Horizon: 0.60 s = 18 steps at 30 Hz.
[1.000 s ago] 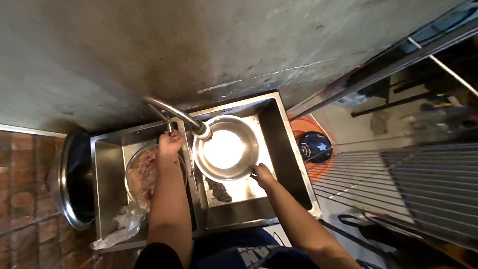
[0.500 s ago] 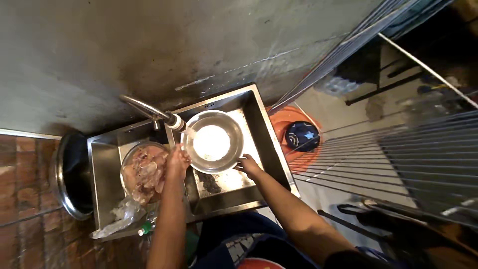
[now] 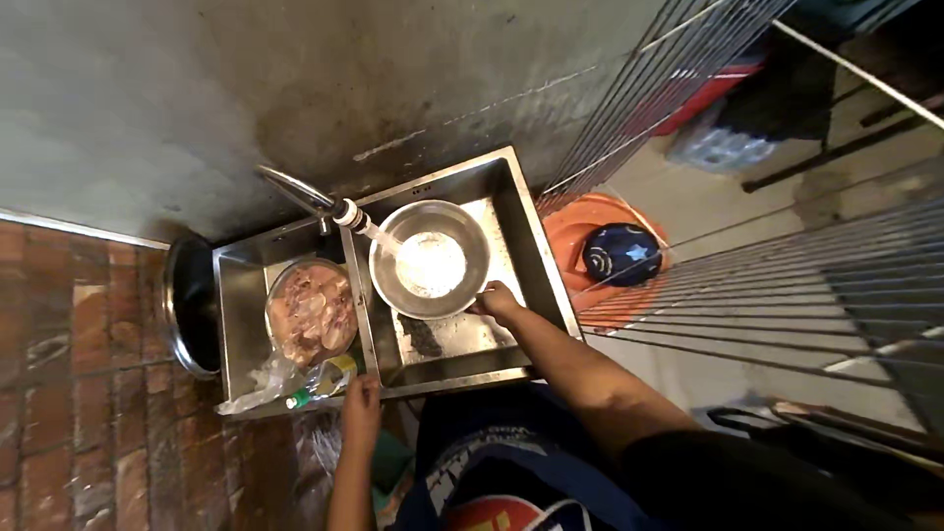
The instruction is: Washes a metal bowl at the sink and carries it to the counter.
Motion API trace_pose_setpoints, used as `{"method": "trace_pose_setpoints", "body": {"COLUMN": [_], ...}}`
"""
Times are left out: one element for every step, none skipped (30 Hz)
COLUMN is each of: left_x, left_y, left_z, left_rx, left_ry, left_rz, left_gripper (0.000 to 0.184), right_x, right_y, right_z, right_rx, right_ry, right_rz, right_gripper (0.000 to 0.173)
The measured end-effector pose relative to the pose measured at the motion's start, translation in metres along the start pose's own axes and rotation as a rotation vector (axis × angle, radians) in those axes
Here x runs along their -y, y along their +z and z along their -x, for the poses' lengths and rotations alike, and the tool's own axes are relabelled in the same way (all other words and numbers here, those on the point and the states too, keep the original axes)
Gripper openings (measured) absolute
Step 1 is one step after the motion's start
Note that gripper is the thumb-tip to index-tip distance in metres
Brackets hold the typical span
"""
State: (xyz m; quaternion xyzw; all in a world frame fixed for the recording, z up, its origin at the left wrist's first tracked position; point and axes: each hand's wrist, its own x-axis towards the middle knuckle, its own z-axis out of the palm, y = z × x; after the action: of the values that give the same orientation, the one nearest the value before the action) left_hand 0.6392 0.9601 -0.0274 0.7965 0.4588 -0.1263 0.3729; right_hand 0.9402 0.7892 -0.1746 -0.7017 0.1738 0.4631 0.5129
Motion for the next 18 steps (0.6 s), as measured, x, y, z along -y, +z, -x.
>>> {"method": "trace_pose_setpoints", "body": {"left_x": [0.004,0.007,0.009,0.010,0.011,0.010,0.008,0.006,0.003,-0.001,-0.004,-0.007,-0.010,-0.014,-0.018,-0.022,-0.025,-0.028], "left_y": [0.001,0.003,0.005,0.008,0.012,0.016,0.019,0.023,0.026,0.028,0.030,0.031,0.033,0.035,0.036,0.037,0.038,0.038], "left_z": [0.004,0.008,0.012,0.014,0.015,0.015,0.014,0.012,0.011,0.010,0.008,0.005,0.003,0.000,-0.003,-0.006,-0.008,-0.010], "left_rx": [-0.003,-0.006,-0.008,-0.004,0.010,0.027,0.049,0.067,0.083,0.099,0.112,0.116,0.120,0.122,0.127,0.130,0.135,0.147], "left_ry": [-0.018,-0.038,-0.052,-0.068,-0.082,-0.093,-0.106,-0.114,-0.115,-0.109,-0.102,-0.099,-0.104,-0.115,-0.134,-0.151,-0.165,-0.185], "left_rz": [-0.081,-0.159,-0.223,-0.278,-0.315,-0.349,-0.381,-0.414,-0.440,-0.455,-0.457,-0.454,-0.457,-0.474,-0.497,-0.516,-0.531,-0.545], "left_gripper": [0.038,0.039,0.040,0.042,0.044,0.046,0.048,0.051,0.053,0.055,0.057,0.059,0.060,0.060,0.061,0.060,0.060,0.060], "right_x": [0.000,0.000,0.000,-0.001,0.000,0.001,0.002,0.001,-0.001,-0.004,-0.006,-0.007,-0.007,-0.008,-0.009,-0.009,-0.009,-0.009], "right_y": [0.000,0.000,0.000,0.001,0.001,0.001,0.001,0.001,0.000,-0.001,-0.002,-0.002,-0.003,-0.004,-0.005,-0.006,-0.007,-0.007], "right_z": [0.000,0.000,0.000,0.001,0.001,0.001,0.000,-0.001,-0.003,-0.005,-0.007,-0.008,-0.008,-0.007,-0.007,-0.007,-0.007,-0.006], "right_rx": [-0.005,-0.011,-0.013,-0.012,-0.015,-0.017,-0.018,-0.018,-0.016,-0.013,-0.008,-0.006,-0.004,0.002,0.006,0.010,0.013,0.013], "right_ry": [0.000,-0.001,0.000,0.003,0.006,0.011,0.017,0.020,0.022,0.023,0.022,0.020,0.015,0.012,0.013,0.016,0.019,0.021], "right_rz": [0.009,0.015,0.024,0.031,0.041,0.056,0.071,0.083,0.091,0.099,0.109,0.109,0.101,0.099,0.098,0.097,0.090,0.080], "right_gripper": [0.043,0.042,0.042,0.042,0.042,0.042,0.041,0.040,0.040,0.040,0.042,0.043,0.043,0.042,0.042,0.042,0.043,0.045]}}
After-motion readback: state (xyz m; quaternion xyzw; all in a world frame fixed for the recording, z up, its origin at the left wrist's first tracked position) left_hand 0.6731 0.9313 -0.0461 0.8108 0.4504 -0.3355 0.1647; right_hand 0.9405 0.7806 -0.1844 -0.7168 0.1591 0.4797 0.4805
